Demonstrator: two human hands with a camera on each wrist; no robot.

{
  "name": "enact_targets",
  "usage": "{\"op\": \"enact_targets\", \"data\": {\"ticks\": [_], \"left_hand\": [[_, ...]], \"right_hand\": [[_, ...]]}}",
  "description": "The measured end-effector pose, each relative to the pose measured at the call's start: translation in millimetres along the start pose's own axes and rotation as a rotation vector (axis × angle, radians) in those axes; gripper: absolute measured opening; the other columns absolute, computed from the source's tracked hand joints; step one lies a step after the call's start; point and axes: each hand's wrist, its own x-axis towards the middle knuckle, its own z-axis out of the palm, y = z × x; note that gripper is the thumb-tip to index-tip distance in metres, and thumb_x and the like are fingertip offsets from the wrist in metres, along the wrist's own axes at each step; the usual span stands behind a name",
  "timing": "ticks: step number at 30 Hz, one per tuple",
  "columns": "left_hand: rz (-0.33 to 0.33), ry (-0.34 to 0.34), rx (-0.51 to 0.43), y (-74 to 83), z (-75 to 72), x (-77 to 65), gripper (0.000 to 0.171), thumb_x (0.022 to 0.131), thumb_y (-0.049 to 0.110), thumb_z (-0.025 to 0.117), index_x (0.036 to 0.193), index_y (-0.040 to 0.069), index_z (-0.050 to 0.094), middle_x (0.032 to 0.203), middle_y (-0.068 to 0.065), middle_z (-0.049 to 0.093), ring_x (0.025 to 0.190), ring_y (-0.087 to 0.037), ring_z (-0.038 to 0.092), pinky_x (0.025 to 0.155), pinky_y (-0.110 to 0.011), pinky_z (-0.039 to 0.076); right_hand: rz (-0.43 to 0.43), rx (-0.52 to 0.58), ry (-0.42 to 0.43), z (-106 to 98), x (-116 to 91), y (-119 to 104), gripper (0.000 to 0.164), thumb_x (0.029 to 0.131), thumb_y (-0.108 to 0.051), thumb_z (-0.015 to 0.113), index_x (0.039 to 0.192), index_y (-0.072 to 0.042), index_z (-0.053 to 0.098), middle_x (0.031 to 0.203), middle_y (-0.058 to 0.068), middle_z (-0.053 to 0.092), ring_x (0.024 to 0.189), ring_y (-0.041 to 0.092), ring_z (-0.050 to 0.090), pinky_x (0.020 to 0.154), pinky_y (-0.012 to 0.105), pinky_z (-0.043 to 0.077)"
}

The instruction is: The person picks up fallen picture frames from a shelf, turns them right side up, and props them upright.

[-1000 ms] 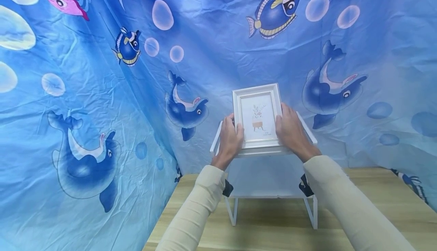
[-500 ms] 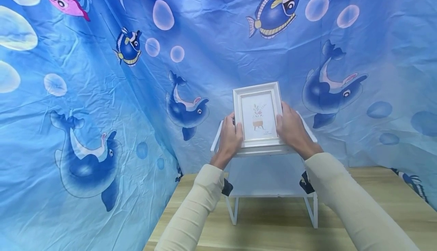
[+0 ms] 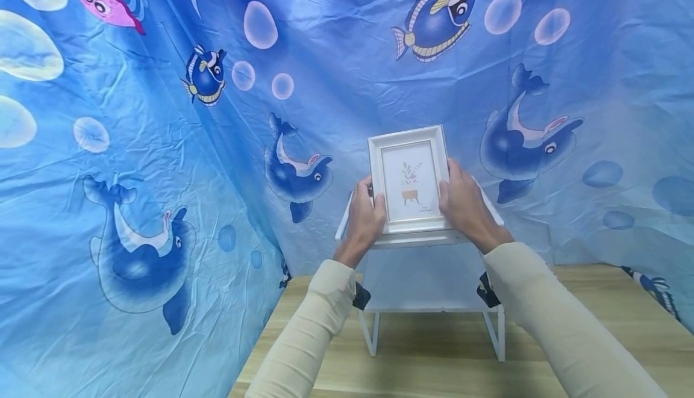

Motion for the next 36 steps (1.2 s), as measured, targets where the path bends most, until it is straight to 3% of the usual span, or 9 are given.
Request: {"op": "enact_targets", "data": {"ticks": [16, 23, 36], "left_hand": [[0.081, 0.038, 0.043, -0.3, -2.9, 1.6, 0.044, 0.100, 0.013, 0.050, 0.142, 0.001, 0.043, 0.124, -0.014, 0.057, 0.107, -0.023, 0.057, 0.091, -0.036, 0.050], [0.077, 0.030, 0.003, -0.5, -3.4, 4.4, 0.041, 0.100, 0.013, 0.051, 0.140, 0.004, 0.044, 0.119, -0.011, 0.057, 0.102, -0.019, 0.056, 0.085, -0.029, 0.050], [0.111, 0.063, -0.024, 1.5, -4.3, 3.8, 0.037, 0.099, 0.010, 0.053, 0.135, 0.003, 0.046, 0.115, -0.011, 0.058, 0.100, -0.019, 0.056, 0.082, -0.027, 0.049]], "right_hand": [[-0.058, 0.036, 0.047, -0.8, 0.2, 3.2, 0.049, 0.102, -0.005, 0.043, 0.146, 0.010, 0.030, 0.133, 0.039, 0.048, 0.118, 0.054, 0.053, 0.094, 0.067, 0.044], [-0.072, 0.059, 0.053, -1.2, 0.4, 3.6, 0.049, 0.102, -0.004, 0.043, 0.146, 0.009, 0.028, 0.133, 0.038, 0.048, 0.115, 0.054, 0.054, 0.091, 0.067, 0.045], [-0.087, 0.103, 0.066, -2.3, -0.8, 3.8, 0.049, 0.101, 0.000, 0.046, 0.145, 0.009, 0.027, 0.131, 0.038, 0.047, 0.116, 0.054, 0.053, 0.090, 0.066, 0.046]]}}
